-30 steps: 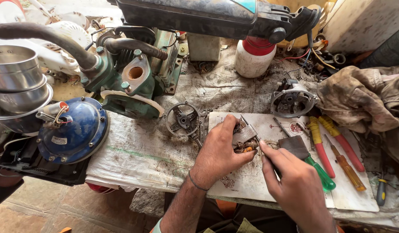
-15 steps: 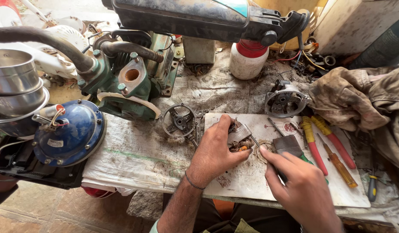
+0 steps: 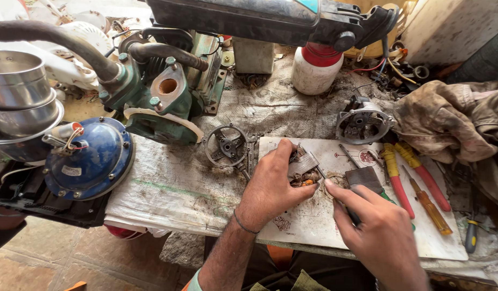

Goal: The person sits at a cluttered repair workbench holding a small electric motor armature with copper windings in one hand and repeatedly files and scrapes its surfaces with a flat file held in the other hand, rotating the component to work different sides.

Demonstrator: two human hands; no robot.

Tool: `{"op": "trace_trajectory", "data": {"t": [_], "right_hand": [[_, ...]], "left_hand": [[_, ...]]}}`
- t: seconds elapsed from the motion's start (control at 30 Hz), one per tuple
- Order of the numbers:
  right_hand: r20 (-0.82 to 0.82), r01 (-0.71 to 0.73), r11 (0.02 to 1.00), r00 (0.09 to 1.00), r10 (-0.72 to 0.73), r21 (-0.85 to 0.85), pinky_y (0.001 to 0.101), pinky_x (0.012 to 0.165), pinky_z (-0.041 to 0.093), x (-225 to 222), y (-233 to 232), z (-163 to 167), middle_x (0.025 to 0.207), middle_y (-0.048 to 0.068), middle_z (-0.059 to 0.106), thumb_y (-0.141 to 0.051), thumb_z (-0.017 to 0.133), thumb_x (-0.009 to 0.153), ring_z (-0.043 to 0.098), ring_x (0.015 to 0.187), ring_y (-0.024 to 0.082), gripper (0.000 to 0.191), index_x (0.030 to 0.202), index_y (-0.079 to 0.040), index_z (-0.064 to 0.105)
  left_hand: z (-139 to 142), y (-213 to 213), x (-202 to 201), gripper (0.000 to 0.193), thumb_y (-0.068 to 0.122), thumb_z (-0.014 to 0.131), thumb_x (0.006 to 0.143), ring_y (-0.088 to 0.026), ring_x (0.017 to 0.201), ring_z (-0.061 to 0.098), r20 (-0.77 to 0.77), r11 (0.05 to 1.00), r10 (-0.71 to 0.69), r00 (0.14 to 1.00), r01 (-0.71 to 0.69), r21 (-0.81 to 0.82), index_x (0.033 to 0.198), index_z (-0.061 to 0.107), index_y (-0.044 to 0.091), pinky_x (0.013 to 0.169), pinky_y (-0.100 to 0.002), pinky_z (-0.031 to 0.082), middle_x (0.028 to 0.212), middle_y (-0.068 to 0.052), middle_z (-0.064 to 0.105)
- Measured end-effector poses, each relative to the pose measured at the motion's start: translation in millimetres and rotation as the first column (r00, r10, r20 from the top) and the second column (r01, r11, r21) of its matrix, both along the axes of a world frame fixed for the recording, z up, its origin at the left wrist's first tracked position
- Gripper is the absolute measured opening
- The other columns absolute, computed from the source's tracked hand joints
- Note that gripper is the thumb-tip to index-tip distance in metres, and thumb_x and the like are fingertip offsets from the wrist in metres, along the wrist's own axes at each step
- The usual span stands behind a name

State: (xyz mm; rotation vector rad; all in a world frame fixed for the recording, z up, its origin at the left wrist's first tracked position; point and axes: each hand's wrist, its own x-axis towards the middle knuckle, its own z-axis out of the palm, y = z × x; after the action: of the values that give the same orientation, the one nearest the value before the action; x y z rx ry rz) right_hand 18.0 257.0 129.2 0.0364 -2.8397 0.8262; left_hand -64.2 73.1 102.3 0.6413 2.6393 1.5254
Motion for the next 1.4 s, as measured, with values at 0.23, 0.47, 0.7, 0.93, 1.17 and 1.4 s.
{"op": "trace_trajectory", "data": {"t": [0.23,0.47,0.7,0.93,1.17,1.4], "right_hand": [[-0.003,0.001,1.0,1.0,-0.001,-0.007,0.0388,0.055,0.05,-1,0,-5,0.075,0.007,0.066,-0.014,0.076,0.079,0.064,0.057,0.025,0.041,0.12,-0.021,0.076],[-0.113,-0.048,0.997,0.993,0.041,-0.063,0.0346,0.065,0.057,1,2,-9,0.093,0.007,0.078,-0.011,0.074,0.079,0.075,0.075,0.023,0.036,0.115,-0.015,0.076],[-0.008,-0.025,0.997,1.0,0.025,-0.078,0.0339,0.066,0.058,4,11,-13,0.098,0.008,0.08,-0.015,0.078,0.079,0.077,0.075,0.024,0.035,0.114,-0.016,0.078],[-0.072,-0.095,0.987,0.994,0.087,-0.13,0.0327,0.068,0.058,5,15,-15,0.099,0.01,0.079,-0.009,0.075,0.077,0.078,0.083,0.023,0.04,0.117,-0.012,0.076],[-0.128,-0.133,0.98,0.985,0.114,-0.151,0.0334,0.072,0.058,3,18,-8,0.095,0.01,0.079,-0.009,0.075,0.077,0.077,0.081,0.024,0.039,0.116,-0.012,0.076],[-0.074,-0.062,0.981,0.996,0.049,-0.183,0.0336,0.067,0.058,6,16,-11,0.09,0.01,0.079,-0.009,0.075,0.078,0.076,0.073,0.023,0.038,0.116,-0.013,0.077]], "left_hand": [[-1,1,2,0.06,0.023,0.089,0.072,-0.029,0.092,0.075,-0.021,1.0,-0.005,1.0,0.004,-0.017,0.112,0.05,0.001,0.078,-0.041,0.063,0.098,-0.018,0.069],[1,2,4,0.061,0.023,0.089,0.071,-0.03,0.092,0.074,-0.04,1.0,0.002,0.999,-0.002,-0.004,0.113,0.05,0.0,0.078,-0.041,0.062,0.098,-0.018,0.069],[1,3,3,0.064,0.023,0.088,0.071,-0.027,0.091,0.074,0.002,0.998,0.008,1.0,-0.007,-0.059,0.117,0.049,0.0,0.077,-0.04,0.063,0.098,-0.017,0.067],[3,3,5,0.059,0.022,0.087,0.072,-0.028,0.092,0.075,0.005,1.0,0.006,1.0,-0.006,0.005,0.113,0.051,0.001,0.078,-0.04,0.063,0.098,-0.017,0.069],[3,7,3,0.061,0.023,0.088,0.07,-0.029,0.092,0.075,-0.003,1.0,0.016,1.0,-0.016,-0.018,0.112,0.049,0.001,0.079,-0.041,0.062,0.099,-0.018,0.069],[1,8,5,0.065,0.022,0.089,0.07,-0.032,0.093,0.075,-0.077,1.0,0.008,0.997,-0.01,-0.026,0.117,0.05,-0.001,0.079,-0.042,0.062,0.1,-0.02,0.069]]}}
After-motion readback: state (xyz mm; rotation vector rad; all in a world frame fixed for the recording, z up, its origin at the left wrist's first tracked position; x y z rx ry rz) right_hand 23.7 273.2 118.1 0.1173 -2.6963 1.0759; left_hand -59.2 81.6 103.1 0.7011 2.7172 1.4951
